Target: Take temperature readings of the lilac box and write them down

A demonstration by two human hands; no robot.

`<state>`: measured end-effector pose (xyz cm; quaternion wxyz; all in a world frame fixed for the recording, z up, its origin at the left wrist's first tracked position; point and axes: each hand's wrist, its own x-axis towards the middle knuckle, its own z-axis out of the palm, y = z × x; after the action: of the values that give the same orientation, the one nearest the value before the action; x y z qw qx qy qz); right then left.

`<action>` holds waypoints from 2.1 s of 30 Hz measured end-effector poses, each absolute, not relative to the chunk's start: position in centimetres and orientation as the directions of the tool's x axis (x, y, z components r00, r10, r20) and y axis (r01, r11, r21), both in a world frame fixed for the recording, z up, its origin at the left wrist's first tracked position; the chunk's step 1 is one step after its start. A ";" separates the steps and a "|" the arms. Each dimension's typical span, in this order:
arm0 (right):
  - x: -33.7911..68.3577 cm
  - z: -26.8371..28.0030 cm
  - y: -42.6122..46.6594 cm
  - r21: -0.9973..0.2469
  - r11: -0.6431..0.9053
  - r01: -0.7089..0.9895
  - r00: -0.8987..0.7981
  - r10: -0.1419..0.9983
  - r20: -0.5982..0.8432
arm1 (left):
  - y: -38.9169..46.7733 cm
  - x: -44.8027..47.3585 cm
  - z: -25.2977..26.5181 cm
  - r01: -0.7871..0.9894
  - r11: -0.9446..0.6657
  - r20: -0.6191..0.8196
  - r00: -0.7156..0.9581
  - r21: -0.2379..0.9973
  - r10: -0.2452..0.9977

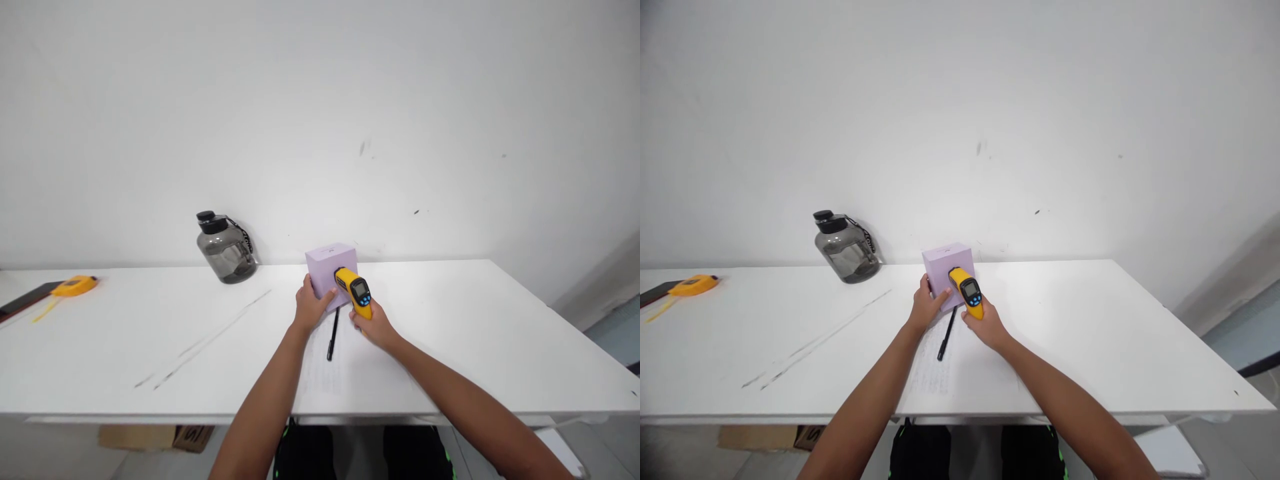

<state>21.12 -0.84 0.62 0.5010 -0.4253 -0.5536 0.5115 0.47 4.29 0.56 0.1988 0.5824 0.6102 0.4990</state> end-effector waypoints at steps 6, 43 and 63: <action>21.0 1.8 -1.4 -0.995 0.085 -0.052 -0.127 0.988 0.091 | 4.2 0.5 0.9 0.511 -0.180 0.330 -0.219 0.840 0.918; 21.4 2.2 -2.0 -0.971 0.201 0.125 -0.008 0.979 0.202 | 4.2 0.5 1.4 0.430 -0.124 0.234 -0.212 0.894 0.949; 21.3 2.3 -1.5 -0.974 0.175 0.142 0.192 0.961 0.200 | 5.7 -0.1 -0.2 0.336 -0.134 0.219 -0.229 0.932 0.948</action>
<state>21.27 -1.54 2.33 0.5620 -0.5292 -0.5211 0.3641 -0.05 5.65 -0.18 0.2951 0.5461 0.5880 0.5185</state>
